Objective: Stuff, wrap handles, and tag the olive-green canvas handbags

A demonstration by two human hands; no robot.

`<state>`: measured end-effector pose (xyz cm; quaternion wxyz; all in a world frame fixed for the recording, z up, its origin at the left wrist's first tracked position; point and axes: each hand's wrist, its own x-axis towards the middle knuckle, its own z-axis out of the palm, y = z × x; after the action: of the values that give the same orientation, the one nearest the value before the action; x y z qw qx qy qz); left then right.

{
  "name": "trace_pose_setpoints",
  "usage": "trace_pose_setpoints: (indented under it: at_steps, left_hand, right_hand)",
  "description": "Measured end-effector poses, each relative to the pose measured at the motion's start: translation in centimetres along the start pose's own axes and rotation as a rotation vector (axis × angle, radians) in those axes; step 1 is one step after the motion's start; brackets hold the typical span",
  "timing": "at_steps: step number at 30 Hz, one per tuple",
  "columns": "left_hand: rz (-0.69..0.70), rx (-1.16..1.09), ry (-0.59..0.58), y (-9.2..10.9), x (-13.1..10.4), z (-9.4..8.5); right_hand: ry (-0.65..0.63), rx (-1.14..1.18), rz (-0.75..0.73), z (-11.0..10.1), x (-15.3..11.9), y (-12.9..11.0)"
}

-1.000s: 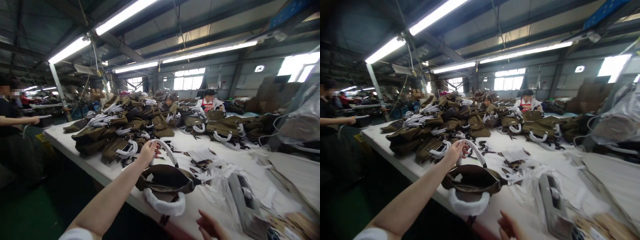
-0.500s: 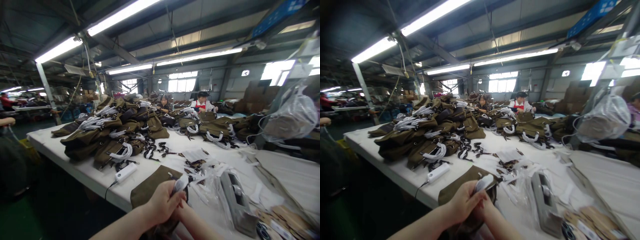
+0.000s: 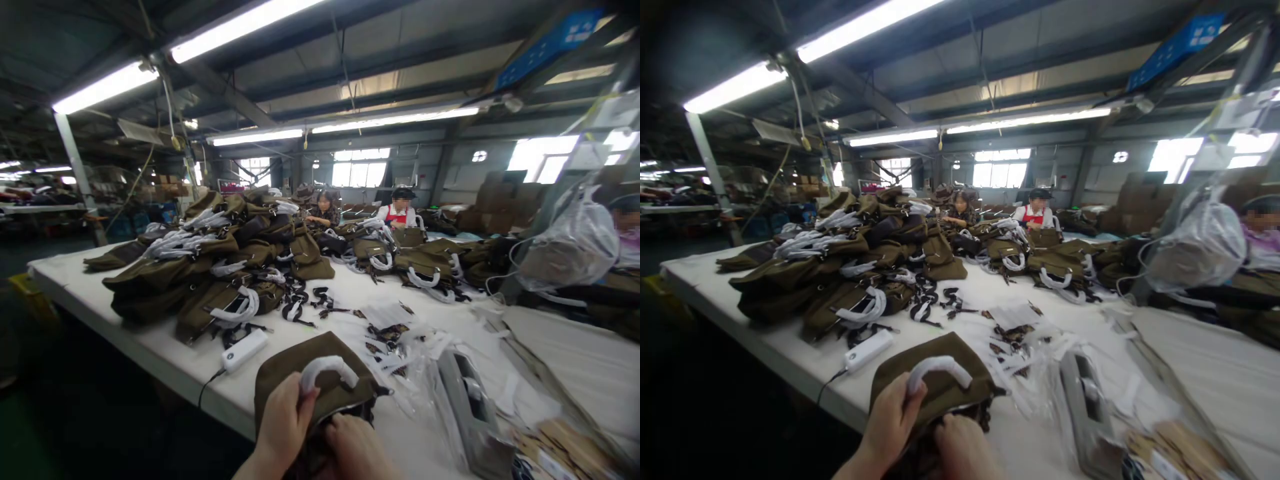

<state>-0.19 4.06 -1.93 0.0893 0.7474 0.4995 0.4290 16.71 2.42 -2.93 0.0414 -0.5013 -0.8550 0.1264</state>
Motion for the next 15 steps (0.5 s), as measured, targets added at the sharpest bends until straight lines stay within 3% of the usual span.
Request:
trace_pose_setpoints:
  at_steps: [4, 9, 12, 15]
  left_hand:
    - [-0.144, -0.136, -0.152, -0.3, 0.9, -1.8]
    - [-0.252, -0.264, -0.192, 0.0, -0.9, -2.0]
    - [-0.183, -0.296, -0.070, 0.1, -3.3, -3.0]
    - [-0.078, -0.289, 0.110, 0.3, -6.2, -4.8]
  right_hand:
    - [-0.240, 0.072, 0.027, -0.7, -3.9, -0.1]
    - [-0.194, 0.868, 0.157, -3.3, -5.9, -0.2]
    - [-0.201, 1.212, 0.128, -3.0, -5.2, -0.7]
    - [-0.130, 1.310, 0.094, -1.7, -4.2, -1.2]
